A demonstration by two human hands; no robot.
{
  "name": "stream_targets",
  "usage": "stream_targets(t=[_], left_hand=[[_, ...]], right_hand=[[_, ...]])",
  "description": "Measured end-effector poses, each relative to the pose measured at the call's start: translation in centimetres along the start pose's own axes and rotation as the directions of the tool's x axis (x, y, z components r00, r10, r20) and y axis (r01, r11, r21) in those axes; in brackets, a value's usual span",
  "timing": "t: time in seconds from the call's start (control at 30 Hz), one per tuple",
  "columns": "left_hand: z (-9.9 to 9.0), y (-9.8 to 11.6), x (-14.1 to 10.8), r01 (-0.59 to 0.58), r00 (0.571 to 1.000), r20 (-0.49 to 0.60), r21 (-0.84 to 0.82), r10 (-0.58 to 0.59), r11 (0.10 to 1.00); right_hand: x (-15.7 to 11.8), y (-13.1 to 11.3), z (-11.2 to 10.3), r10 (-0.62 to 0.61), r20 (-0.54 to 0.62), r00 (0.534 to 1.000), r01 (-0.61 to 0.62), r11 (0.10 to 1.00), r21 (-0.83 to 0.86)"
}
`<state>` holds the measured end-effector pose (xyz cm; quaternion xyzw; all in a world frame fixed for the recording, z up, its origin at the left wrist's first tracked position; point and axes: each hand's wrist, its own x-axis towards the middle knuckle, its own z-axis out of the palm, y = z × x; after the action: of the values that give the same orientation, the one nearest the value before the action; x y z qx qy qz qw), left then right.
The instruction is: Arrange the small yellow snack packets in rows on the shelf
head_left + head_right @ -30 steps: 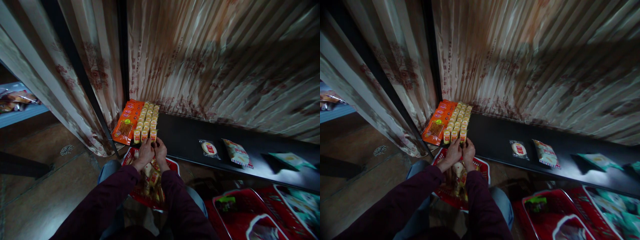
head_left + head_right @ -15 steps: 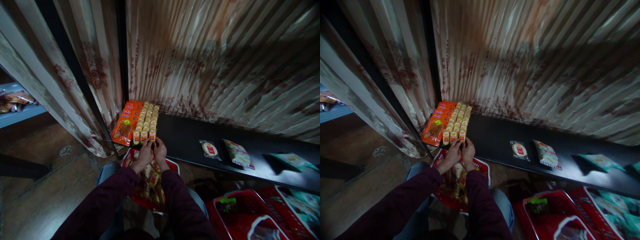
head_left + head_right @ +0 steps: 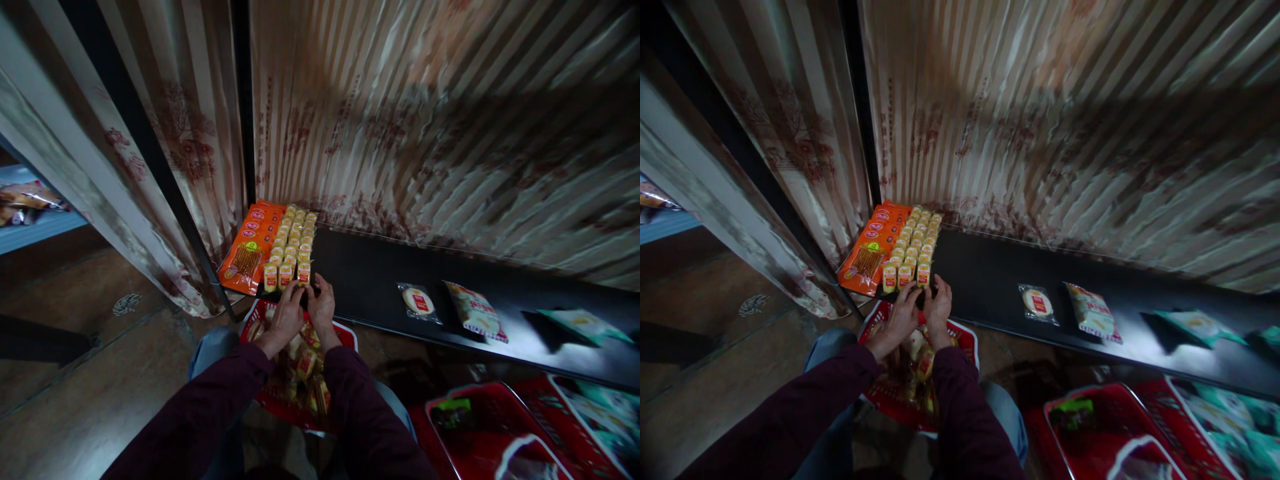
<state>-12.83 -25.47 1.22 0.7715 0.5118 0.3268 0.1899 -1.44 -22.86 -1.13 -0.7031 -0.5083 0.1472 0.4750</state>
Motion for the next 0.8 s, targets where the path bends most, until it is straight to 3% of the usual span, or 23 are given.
stream_targets(t=[0.2,0.3,0.53,0.8], left_hand=[[-1.1,-1.5,-0.9,0.033,0.976,-0.218,0.255,0.024,0.966],[-1.4,-2.5,-0.3,0.081,0.962,-0.272,0.314,0.008,0.946],[-1.6,-3.2,1.6,0.048,0.958,-0.28,0.343,0.054,0.938],[-1.4,-3.5,2.6,0.02,0.968,-0.241,0.356,0.071,0.934]], right_hand=[[0.1,-0.1,0.4,-0.156,-0.062,0.986,0.154,0.987,-0.035],[0.5,-0.8,0.8,-0.196,-0.052,0.979,0.193,0.98,-0.049],[1.7,-2.0,1.8,-0.207,-0.03,0.978,0.204,0.976,-0.078],[2.6,-1.6,3.0,-0.119,-0.002,0.993,0.119,0.993,0.02]])
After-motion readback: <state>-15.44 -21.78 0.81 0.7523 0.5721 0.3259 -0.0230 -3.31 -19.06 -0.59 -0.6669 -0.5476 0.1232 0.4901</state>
